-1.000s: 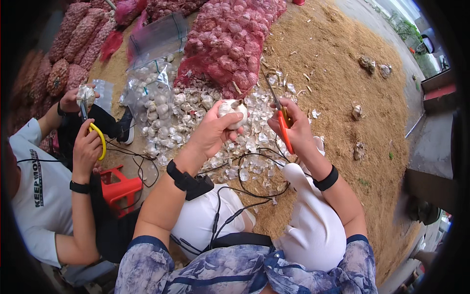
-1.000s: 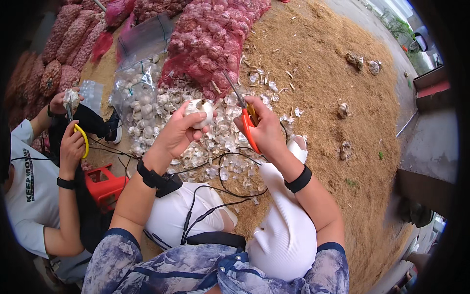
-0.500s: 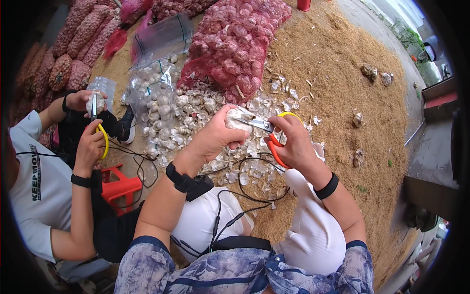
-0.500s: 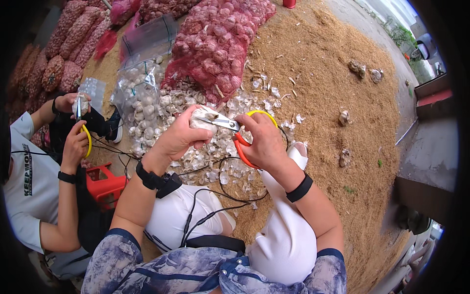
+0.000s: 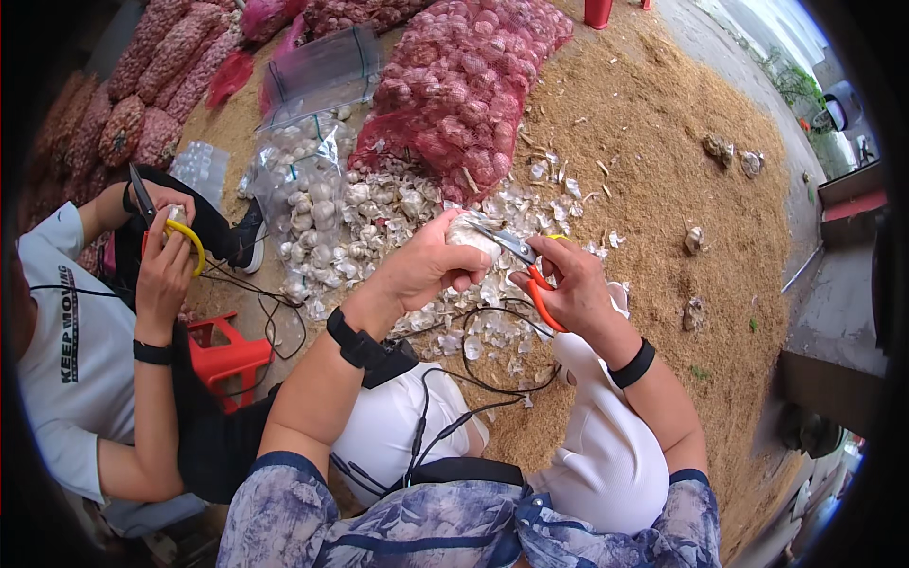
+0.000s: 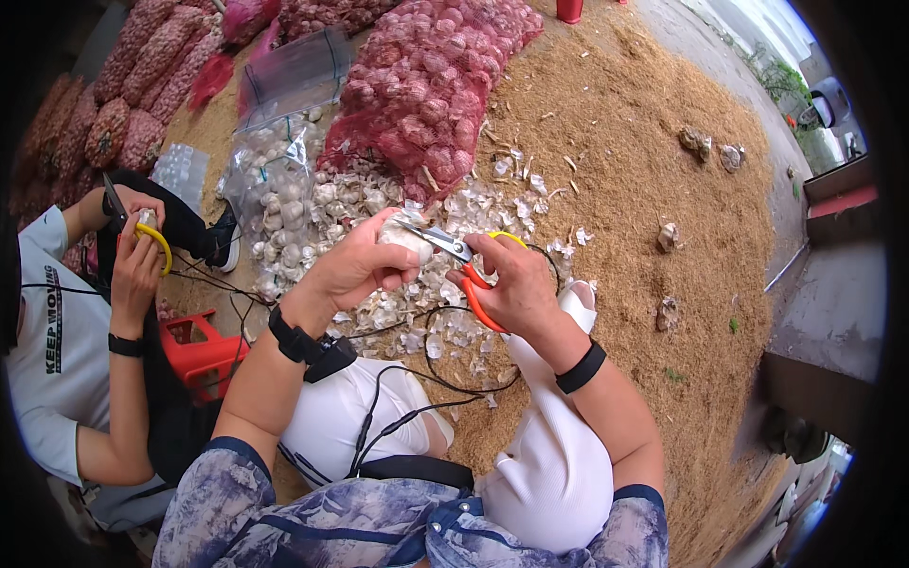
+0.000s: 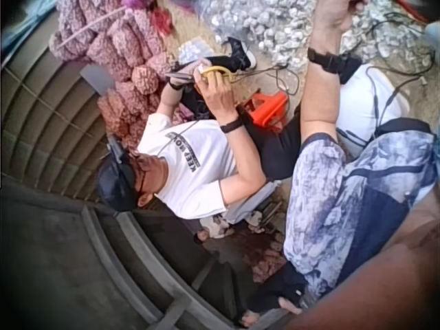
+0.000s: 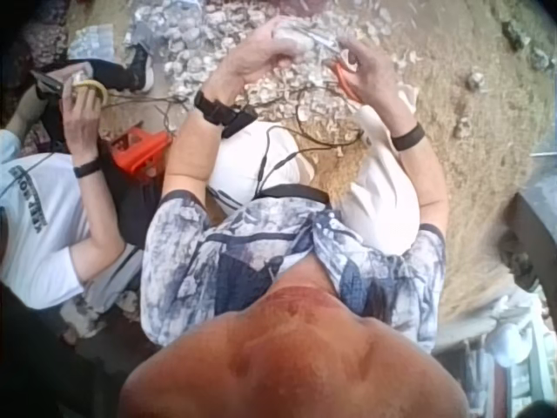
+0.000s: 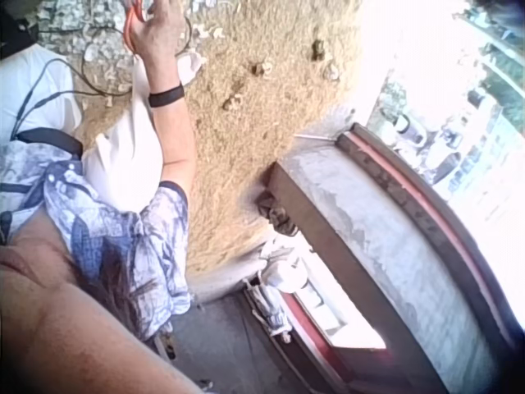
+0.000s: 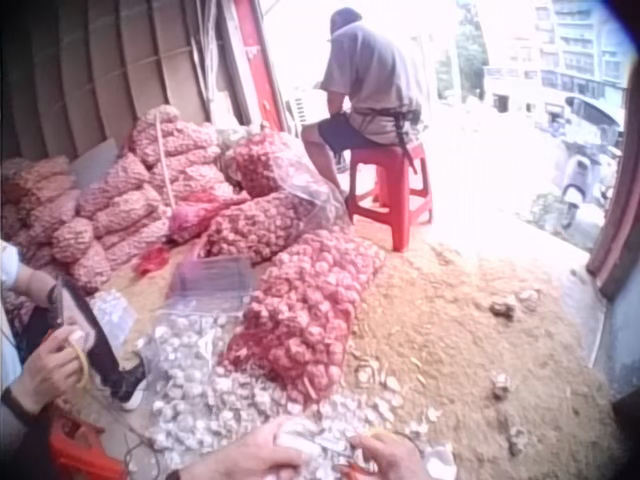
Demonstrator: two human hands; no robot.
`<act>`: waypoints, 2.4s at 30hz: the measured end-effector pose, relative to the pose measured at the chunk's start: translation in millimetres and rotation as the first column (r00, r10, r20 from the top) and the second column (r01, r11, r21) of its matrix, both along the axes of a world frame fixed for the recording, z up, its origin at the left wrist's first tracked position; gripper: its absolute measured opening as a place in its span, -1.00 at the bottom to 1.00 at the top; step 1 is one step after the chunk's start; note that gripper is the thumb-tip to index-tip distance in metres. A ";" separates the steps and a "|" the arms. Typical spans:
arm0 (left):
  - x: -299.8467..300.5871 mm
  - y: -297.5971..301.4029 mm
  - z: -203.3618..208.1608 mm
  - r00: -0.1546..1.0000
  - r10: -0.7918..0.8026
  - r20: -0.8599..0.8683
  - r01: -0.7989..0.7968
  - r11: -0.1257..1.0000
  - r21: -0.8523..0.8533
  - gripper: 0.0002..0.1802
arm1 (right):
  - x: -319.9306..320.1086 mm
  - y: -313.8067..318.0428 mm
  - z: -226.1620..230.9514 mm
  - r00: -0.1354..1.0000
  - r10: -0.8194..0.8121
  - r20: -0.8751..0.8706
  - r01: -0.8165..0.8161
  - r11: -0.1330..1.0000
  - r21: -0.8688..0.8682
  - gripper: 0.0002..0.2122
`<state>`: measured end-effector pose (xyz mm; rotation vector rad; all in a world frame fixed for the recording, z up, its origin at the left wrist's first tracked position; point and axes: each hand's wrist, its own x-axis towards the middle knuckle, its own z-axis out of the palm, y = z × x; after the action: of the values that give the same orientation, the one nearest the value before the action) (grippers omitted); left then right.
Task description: The person trims garlic bulbs using shears, peels away the outer layers by hand, and places the cleaned garlic into a plastic bag before trimming the top of the bag.
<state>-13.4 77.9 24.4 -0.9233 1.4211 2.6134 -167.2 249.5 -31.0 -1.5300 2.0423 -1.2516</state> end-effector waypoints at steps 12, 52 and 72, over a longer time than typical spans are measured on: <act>0.6 -3.8 -16.8 0.999 0.031 0.024 -0.032 0.998 0.050 -0.38 | 7.0 1.2 -5.5 0.973 0.029 0.227 -0.051 0.994 0.092 -0.71; -9.9 24.6 -10.5 0.999 0.034 0.034 -0.015 0.889 -0.457 -0.59 | 4.1 -6.4 6.0 0.164 0.171 0.971 0.028 0.984 -0.178 -0.55; -14.7 33.1 -10.8 0.988 0.148 0.034 -0.136 0.962 -0.238 -0.59 | 9.1 -6.4 0.6 0.089 0.043 0.995 0.154 0.986 -0.056 -0.60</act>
<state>-28.0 111.0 13.6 -1.1487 1.7412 2.5340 -158.1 243.1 -30.4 -0.1939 0.9768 -1.7545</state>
